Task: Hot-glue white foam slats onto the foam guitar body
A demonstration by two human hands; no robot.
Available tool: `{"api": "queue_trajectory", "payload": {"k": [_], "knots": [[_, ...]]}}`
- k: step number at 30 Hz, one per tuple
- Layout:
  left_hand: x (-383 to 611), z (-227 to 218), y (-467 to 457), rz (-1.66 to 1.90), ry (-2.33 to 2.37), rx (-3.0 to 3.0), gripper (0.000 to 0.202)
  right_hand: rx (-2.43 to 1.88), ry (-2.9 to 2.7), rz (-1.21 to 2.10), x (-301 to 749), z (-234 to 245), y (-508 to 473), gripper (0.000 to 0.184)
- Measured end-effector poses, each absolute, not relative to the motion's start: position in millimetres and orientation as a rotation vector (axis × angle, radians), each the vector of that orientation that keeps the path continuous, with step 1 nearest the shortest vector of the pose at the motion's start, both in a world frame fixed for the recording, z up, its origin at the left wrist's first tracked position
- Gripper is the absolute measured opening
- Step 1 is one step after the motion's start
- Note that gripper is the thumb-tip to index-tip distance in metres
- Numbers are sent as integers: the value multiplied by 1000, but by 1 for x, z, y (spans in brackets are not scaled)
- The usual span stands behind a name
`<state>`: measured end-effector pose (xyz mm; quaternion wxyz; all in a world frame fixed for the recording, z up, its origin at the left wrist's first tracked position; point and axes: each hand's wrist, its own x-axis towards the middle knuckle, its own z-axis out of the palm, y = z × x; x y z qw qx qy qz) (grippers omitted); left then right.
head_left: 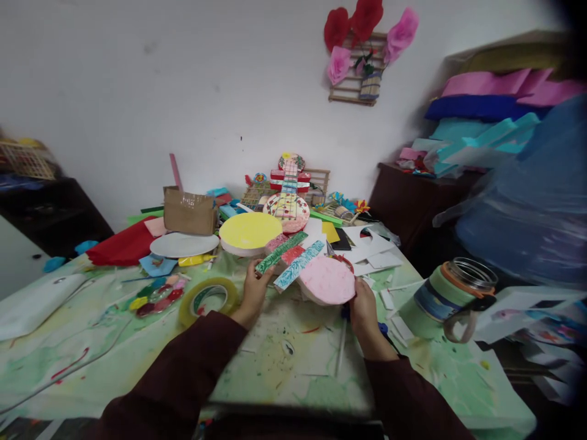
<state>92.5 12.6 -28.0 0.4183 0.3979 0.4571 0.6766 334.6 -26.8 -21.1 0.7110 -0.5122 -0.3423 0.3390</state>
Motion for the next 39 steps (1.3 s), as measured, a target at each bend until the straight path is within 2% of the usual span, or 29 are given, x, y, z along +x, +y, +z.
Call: {"api": "queue_trajectory", "payload": {"k": [8, 13, 20, 28, 39], "knots": [[84, -30, 8, 1680, 1127, 1002, 54, -1202, -733, 944, 336, -8, -36, 27], [83, -28, 3, 1642, 1064, 915, 55, -1146, -686, 944, 344, 0, -32, 25], [85, -25, -12, 1537, 979, 632, 17, -1053, -604, 834, 362, 28, -3, 22], [80, -25, -12, 1529, 1060, 610, 24, -1046, -603, 834, 357, 21, 10, 20], [73, -23, -7, 1363, 1080, 551, 19, -1168, -668, 760, 365, -2, 64, 24]]}}
